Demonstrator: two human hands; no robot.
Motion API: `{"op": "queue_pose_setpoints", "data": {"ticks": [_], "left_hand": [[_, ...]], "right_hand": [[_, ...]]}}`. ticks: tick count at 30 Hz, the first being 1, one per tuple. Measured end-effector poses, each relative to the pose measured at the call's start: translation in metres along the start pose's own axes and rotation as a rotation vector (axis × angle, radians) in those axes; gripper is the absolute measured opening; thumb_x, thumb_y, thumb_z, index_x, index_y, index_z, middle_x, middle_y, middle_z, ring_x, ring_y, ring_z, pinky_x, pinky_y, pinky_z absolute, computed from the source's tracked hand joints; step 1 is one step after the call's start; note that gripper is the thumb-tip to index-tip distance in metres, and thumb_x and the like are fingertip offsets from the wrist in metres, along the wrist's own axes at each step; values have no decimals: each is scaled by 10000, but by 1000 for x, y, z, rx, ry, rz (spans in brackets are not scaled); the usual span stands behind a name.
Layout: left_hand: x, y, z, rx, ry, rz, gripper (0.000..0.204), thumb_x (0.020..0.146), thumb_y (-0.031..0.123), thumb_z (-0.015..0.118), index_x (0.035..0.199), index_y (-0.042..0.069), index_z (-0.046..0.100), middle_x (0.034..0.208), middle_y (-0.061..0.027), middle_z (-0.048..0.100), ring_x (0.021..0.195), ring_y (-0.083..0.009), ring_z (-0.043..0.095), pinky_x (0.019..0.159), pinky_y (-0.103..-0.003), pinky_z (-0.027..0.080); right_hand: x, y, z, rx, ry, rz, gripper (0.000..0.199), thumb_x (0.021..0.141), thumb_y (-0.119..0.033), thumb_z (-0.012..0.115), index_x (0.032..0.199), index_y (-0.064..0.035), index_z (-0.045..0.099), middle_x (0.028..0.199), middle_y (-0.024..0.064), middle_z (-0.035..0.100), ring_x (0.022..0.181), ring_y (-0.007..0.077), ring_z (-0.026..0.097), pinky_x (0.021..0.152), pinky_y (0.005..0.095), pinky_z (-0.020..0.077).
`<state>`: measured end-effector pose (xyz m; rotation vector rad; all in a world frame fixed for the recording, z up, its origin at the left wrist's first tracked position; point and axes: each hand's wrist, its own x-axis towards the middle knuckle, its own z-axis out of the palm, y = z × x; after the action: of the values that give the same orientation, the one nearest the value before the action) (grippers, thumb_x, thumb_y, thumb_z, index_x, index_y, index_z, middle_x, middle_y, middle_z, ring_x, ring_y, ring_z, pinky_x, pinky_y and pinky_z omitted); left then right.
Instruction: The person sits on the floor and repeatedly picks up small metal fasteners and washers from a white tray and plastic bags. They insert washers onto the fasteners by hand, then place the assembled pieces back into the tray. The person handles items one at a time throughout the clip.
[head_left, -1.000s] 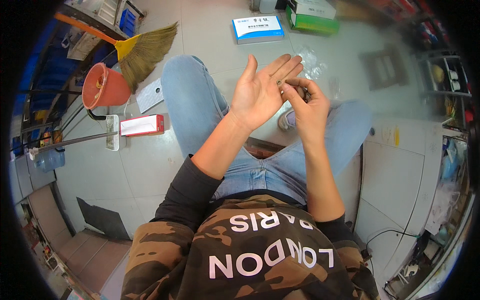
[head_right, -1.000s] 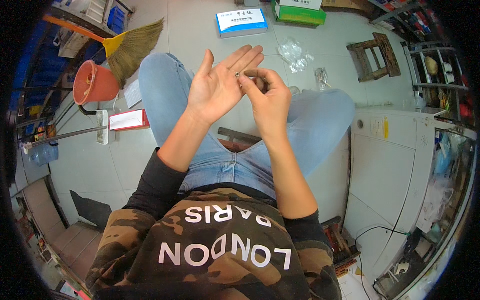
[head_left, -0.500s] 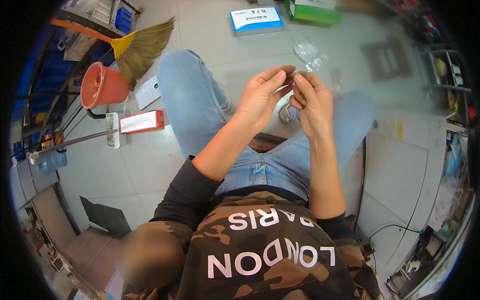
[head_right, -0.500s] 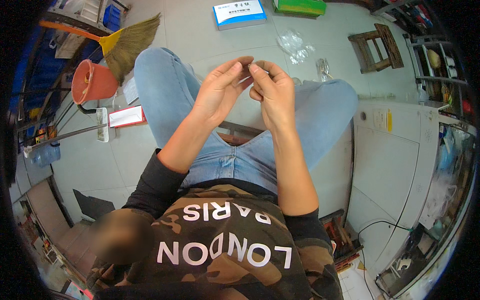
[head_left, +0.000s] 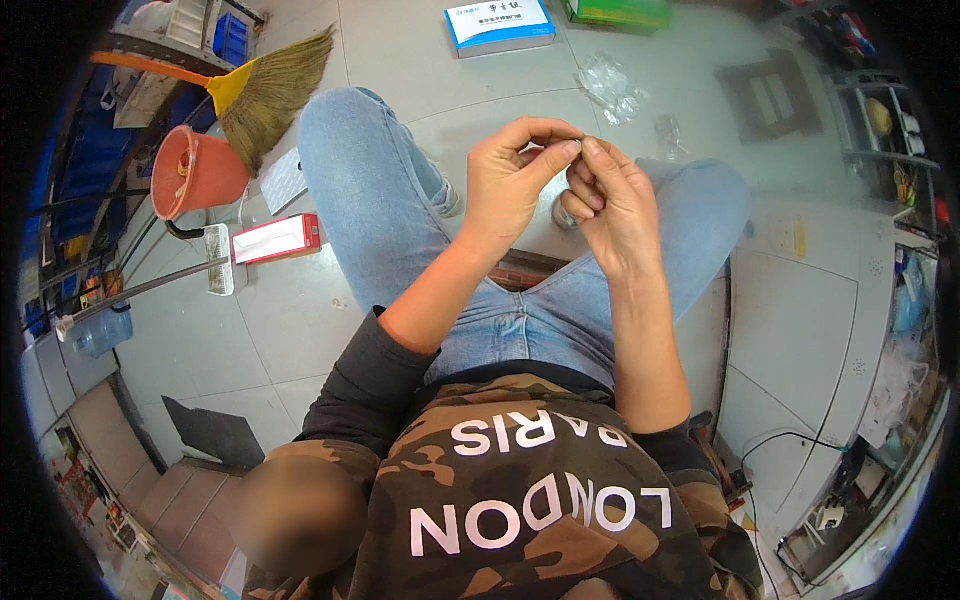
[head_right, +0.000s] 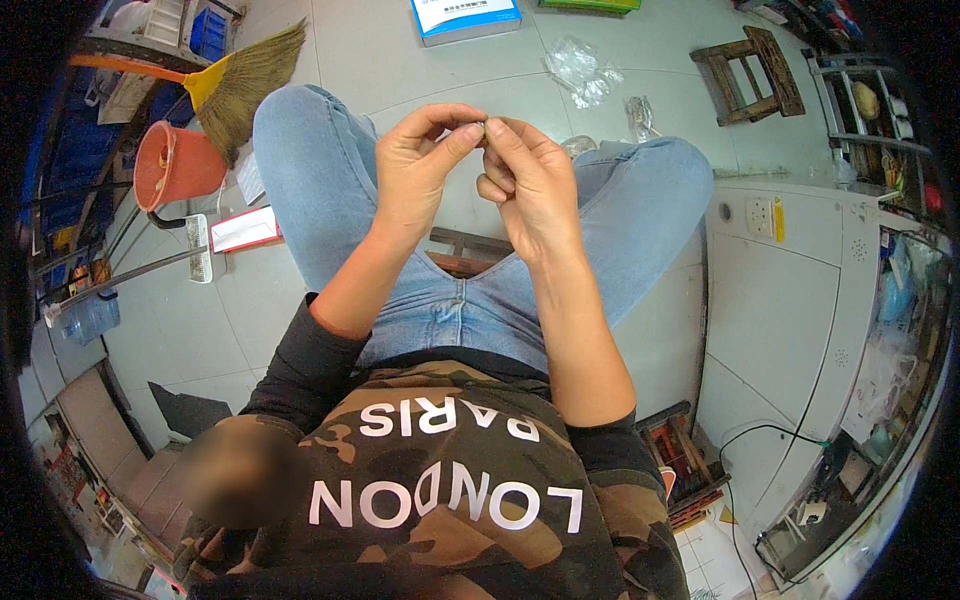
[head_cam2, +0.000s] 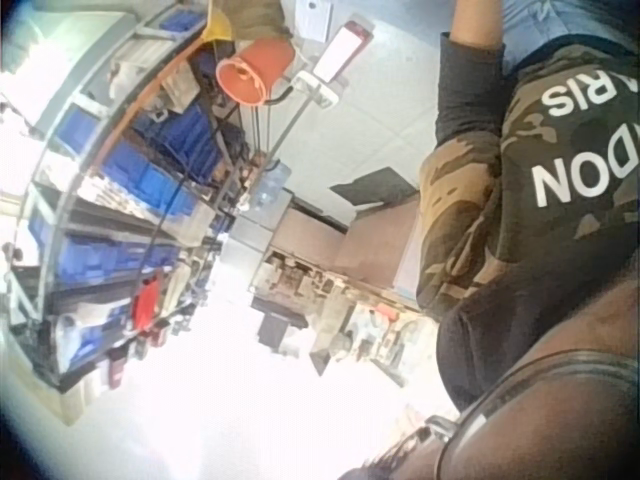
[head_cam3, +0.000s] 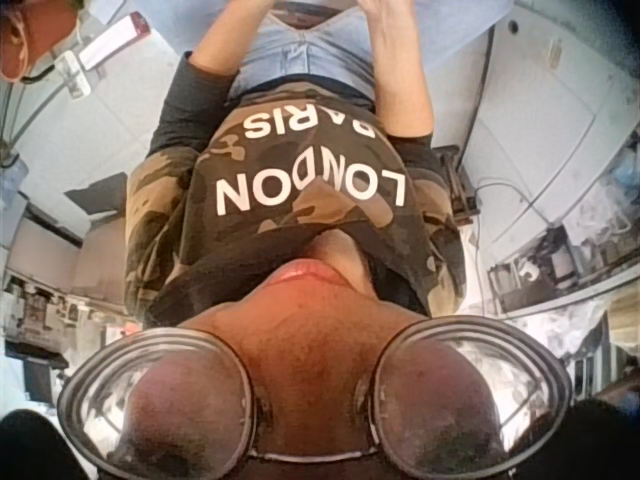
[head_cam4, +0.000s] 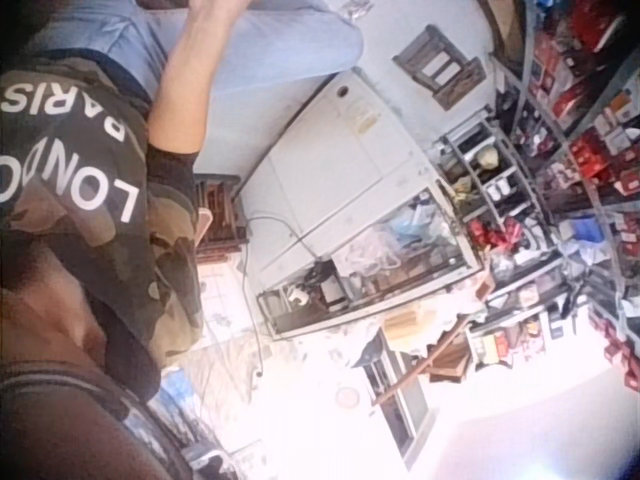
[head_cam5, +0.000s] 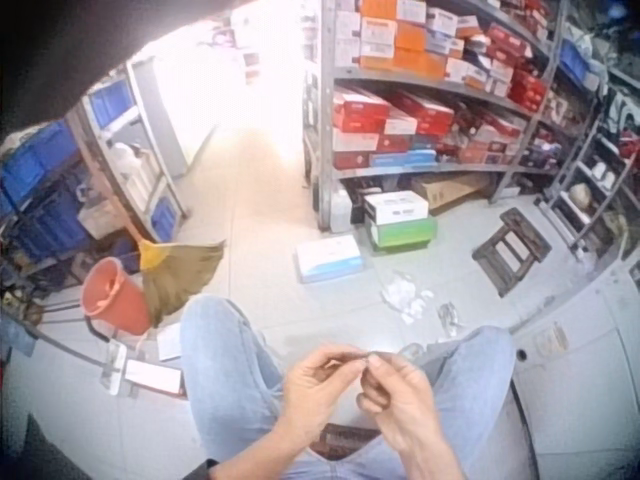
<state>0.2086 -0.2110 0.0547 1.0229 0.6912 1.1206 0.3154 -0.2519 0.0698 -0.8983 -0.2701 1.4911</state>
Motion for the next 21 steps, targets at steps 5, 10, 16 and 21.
{"op": "queue_pose_setpoints", "data": {"ticks": [5,10,16,21], "left_hand": [[1,-4,-3,-226,16,-162,111,822,85,567,909,16,562,834,-45,563,784,-122,531,735,-284,454],[1,-6,-6,-387,-20,-293,171,829,122,566,929,-11,531,795,-63,546,737,-137,520,705,-275,450],[-2,-2,-3,-348,41,-336,168,823,114,572,912,-25,537,814,-74,553,741,-147,524,703,-281,448],[-5,-4,-1,-442,47,-349,152,808,90,584,897,-29,557,835,-90,571,738,-151,536,699,-283,452]], "right_hand": [[-5,-2,3,-111,49,-89,178,860,-104,500,945,44,552,662,0,473,512,40,317,443,185,275],[-8,-1,1,-116,49,-139,202,870,-95,462,987,51,538,718,40,537,521,44,338,447,184,295],[-11,9,3,-408,105,-298,155,832,-92,546,926,32,542,737,58,573,525,25,405,414,163,280],[-11,7,4,-461,163,-285,169,794,-106,611,883,25,553,718,49,579,536,21,443,409,158,285]]}}
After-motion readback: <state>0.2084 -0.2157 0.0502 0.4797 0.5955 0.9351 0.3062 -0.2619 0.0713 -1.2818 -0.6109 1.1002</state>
